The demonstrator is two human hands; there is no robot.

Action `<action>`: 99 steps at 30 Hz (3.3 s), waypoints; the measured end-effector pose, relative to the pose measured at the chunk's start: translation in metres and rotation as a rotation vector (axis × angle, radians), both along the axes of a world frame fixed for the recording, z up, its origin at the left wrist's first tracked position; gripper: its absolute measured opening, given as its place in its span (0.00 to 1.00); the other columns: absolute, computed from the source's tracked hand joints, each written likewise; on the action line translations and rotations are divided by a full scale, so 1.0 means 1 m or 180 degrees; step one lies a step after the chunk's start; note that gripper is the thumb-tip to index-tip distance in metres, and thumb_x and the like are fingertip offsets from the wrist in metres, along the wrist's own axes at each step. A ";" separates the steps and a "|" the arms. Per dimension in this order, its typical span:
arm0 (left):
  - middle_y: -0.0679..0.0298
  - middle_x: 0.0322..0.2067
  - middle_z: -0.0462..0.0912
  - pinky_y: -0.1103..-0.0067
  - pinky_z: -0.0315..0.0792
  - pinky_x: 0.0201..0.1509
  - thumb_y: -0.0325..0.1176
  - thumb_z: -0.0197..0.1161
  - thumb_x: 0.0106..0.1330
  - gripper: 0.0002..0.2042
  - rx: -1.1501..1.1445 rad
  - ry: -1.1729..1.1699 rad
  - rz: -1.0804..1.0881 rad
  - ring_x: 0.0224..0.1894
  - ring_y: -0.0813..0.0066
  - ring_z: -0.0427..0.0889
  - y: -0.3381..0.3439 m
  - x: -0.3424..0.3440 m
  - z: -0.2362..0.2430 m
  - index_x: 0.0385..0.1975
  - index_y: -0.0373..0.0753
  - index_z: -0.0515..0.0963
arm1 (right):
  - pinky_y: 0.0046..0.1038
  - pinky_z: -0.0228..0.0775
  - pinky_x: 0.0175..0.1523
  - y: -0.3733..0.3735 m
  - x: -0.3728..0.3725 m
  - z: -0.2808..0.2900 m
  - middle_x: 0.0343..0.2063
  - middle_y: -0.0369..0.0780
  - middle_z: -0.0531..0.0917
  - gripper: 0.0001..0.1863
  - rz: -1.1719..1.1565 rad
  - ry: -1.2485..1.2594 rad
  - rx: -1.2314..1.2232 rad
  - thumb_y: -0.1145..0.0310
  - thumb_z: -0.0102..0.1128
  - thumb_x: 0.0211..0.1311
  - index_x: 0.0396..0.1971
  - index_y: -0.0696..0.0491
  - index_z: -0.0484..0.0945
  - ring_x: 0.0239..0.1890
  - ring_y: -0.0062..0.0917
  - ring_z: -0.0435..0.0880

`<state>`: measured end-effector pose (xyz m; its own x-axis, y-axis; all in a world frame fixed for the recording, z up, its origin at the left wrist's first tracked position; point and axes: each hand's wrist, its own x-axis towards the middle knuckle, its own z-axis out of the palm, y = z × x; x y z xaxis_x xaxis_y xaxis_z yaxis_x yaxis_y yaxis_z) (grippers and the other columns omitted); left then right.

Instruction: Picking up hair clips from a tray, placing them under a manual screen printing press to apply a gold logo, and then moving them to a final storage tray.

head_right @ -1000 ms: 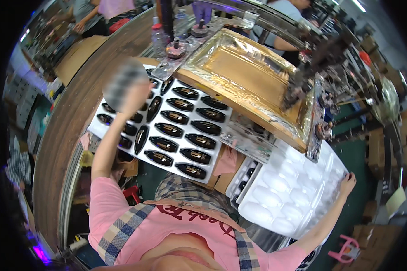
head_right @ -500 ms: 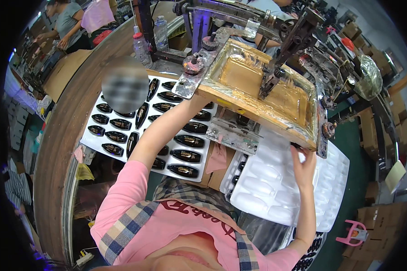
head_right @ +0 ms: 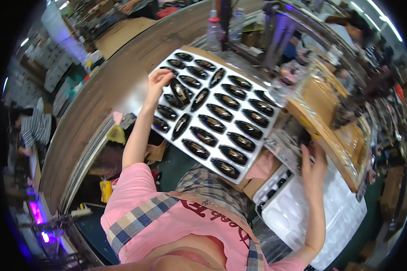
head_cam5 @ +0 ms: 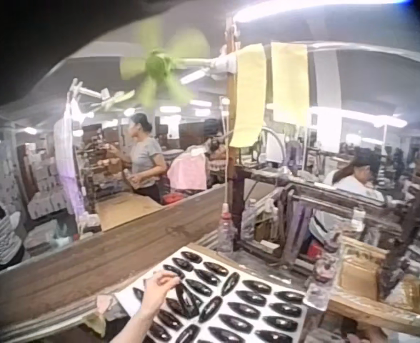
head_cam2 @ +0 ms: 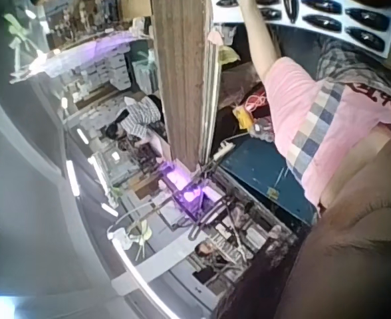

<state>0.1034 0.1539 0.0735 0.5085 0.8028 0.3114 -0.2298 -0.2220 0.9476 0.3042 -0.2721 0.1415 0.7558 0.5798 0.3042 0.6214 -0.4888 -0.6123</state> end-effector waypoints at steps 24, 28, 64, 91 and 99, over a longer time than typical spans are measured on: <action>0.61 0.34 0.77 0.85 0.66 0.39 0.34 0.59 0.56 0.11 -0.0393 0.0638 0.1617 0.37 0.80 0.74 0.114 -0.179 -0.139 0.34 0.32 0.76 | 0.28 0.65 0.49 -0.002 -0.200 -0.118 0.51 0.50 0.64 0.23 -0.0191 0.4461 0.1912 0.66 0.37 0.64 0.56 0.60 0.50 0.50 0.33 0.69; 0.69 0.23 0.73 0.85 0.67 0.27 0.42 0.51 0.62 0.15 -0.1262 -0.0064 0.1073 0.24 0.84 0.71 0.104 -0.182 -0.138 0.37 0.35 0.71 | 0.28 0.64 0.49 0.013 -0.192 -0.122 0.50 0.50 0.64 0.23 -0.0310 0.4087 0.2056 0.65 0.35 0.65 0.56 0.61 0.49 0.49 0.33 0.69; 0.54 0.45 0.70 0.61 0.66 0.50 0.40 0.38 0.67 0.18 -0.1945 -0.0974 0.2077 0.48 0.60 0.70 0.183 -0.403 -0.119 0.47 0.32 0.61 | 0.25 0.72 0.44 0.283 -0.165 -0.143 0.44 0.50 0.72 0.20 0.1808 0.4163 0.1110 0.76 0.32 0.61 0.54 0.65 0.53 0.42 0.32 0.77; 0.52 0.53 0.62 0.52 0.56 0.57 0.42 0.26 0.68 0.21 -0.2131 -0.2318 0.2606 0.56 0.55 0.60 0.163 -0.463 -0.143 0.53 0.35 0.56 | 0.29 0.70 0.48 0.533 -0.166 -0.159 0.48 0.54 0.66 0.22 0.2127 0.4586 0.0679 0.72 0.38 0.62 0.53 0.67 0.51 0.47 0.36 0.72; 0.52 0.55 0.59 0.50 0.53 0.57 0.44 0.25 0.67 0.23 -0.2143 -0.2538 0.2378 0.58 0.55 0.58 0.189 -0.377 -0.146 0.56 0.37 0.51 | 0.26 0.70 0.46 0.488 -0.167 -0.153 0.44 0.48 0.71 0.20 0.2428 0.4818 0.1067 0.68 0.38 0.63 0.51 0.65 0.58 0.44 0.29 0.75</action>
